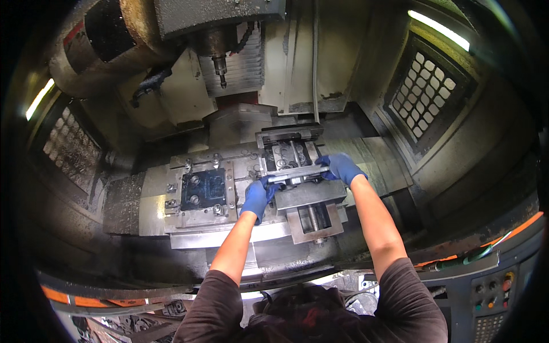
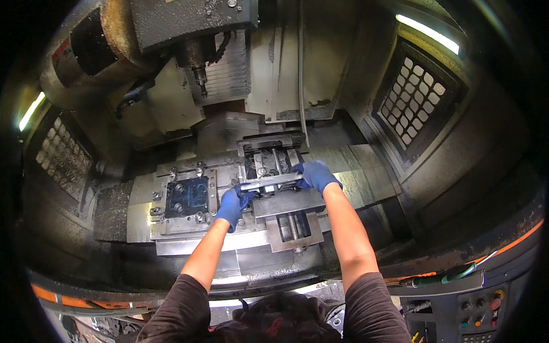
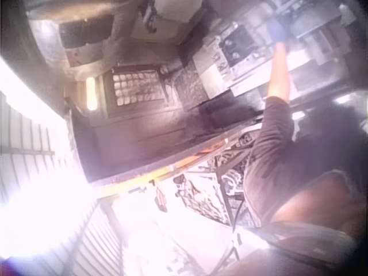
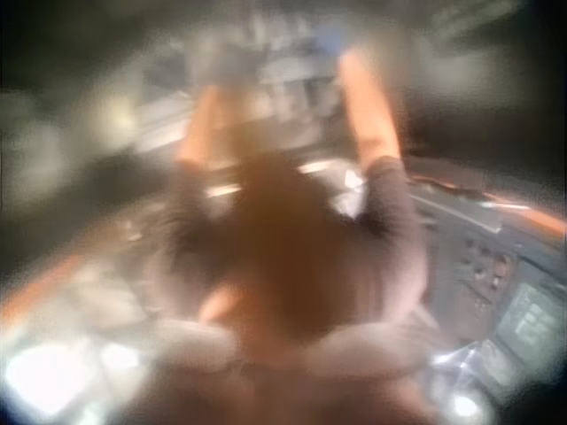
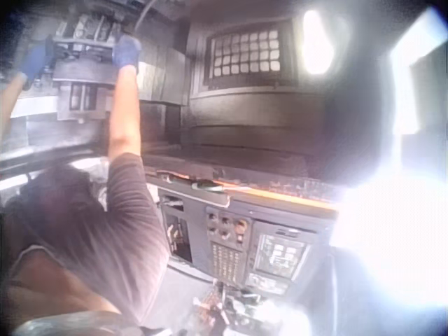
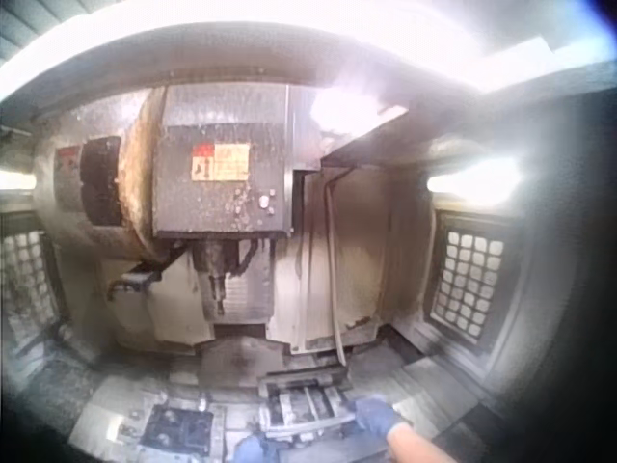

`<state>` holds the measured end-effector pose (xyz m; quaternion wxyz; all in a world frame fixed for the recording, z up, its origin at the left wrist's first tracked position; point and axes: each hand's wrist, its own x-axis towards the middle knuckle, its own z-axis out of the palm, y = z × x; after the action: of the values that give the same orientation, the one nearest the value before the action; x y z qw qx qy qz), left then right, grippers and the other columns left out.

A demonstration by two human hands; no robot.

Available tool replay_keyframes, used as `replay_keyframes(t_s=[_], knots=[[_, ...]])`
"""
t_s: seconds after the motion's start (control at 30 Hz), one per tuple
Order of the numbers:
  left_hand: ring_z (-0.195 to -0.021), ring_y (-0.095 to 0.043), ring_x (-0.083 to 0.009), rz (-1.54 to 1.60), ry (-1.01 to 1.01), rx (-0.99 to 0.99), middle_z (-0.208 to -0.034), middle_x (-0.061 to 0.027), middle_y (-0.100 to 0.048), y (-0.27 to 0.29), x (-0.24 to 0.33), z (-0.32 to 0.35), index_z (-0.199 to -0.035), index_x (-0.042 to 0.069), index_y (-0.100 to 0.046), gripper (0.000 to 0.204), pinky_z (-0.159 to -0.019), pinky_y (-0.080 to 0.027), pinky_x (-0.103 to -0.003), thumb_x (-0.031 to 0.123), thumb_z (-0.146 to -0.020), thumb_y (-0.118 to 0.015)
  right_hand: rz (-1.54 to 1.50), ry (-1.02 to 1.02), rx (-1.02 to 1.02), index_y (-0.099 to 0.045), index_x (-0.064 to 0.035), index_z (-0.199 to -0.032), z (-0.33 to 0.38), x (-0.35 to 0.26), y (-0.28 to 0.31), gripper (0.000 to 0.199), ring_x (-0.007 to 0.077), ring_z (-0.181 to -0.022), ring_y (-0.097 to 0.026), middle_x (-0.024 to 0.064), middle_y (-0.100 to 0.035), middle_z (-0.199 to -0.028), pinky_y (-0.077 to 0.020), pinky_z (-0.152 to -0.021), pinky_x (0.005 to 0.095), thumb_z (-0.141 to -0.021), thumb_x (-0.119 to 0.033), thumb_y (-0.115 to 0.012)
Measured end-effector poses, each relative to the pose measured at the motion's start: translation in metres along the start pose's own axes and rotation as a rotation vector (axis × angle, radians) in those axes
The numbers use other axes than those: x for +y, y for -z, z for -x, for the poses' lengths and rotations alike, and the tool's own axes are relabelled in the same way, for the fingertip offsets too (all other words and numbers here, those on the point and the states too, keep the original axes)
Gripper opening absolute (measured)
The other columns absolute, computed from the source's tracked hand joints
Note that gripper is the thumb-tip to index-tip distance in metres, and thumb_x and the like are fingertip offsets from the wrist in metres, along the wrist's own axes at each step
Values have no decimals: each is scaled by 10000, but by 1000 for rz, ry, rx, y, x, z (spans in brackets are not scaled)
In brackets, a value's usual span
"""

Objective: The person cleans debris from a machine bed with a nozzle, places a metal workpiece into the fixture, and secures it with a wrench.

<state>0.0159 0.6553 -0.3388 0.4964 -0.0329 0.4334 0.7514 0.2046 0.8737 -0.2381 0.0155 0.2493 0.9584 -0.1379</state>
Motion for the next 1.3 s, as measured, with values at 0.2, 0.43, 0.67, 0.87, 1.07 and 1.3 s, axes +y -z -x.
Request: replay_keyframes(t_s=[0.2, 0.43, 0.67, 0.87, 1.07, 1.3], knots=[[-762, -635, -269, 237, -62, 54, -1009, -153, -645, -1, 4, -33, -1085, -18, -610, 254, -642, -549, -303, 81, -937, -429, -625, 104, 562, -330, -57, -1432, 6, 49, -50, 877, 254, -1228, -509, 169, -496, -1357, -424, -1009, 356, -704, -140, -811], [-628, -565, -112, -87, 41, -97, -812, -41, -631, 21, 5, -9, -1020, 59, -676, 205, -529, -465, -239, 96, -912, -506, -957, 223, 89, -501, -7, -1286, -24, 92, -133, 480, 209, -1125, -574, 117, -597, -1233, -442, -999, 326, -818, 6, -607], [-1053, -603, -295, -1452, -1108, -129, -1124, -86, -650, 48, -22, -13, -1118, 156, -646, 407, -955, -450, -434, 146, -711, -655, -1246, -16, -87, -597, 23, -1191, -14, 61, -117, 312, 223, -1064, -616, 111, -644, -1156, -484, -974, 335, -931, -109, -487], [-985, -575, -376, -1365, -966, 128, -1046, -153, -628, 32, -16, -57, -1088, 94, -625, 382, -887, -465, -445, 106, -709, -676, -443, -157, -164, -621, -37, -1134, -27, 106, -124, 415, 181, -946, -626, 107, -674, -1036, -496, -838, 313, -741, -77, -748], [-826, -626, -272, -1245, -1051, 323, -970, -117, -654, 27, -21, -145, -1131, 47, -598, 261, -662, -529, -359, 49, -874, -555, -1086, -89, 69, -575, -20, -1206, -43, 63, -70, 604, 186, -993, -587, 41, -642, -1095, -483, -886, 327, -621, 82, -683], [-926, -633, -222, -243, -581, 32, -1007, -89, -651, 19, -39, -60, -1127, 75, -609, 285, -710, -543, -326, 111, -844, -613, -530, 55, 40, -683, -53, -1020, -20, 117, -121, 258, 199, -884, -664, 82, -709, -944, -519, -803, 336, -783, -155, -705]])
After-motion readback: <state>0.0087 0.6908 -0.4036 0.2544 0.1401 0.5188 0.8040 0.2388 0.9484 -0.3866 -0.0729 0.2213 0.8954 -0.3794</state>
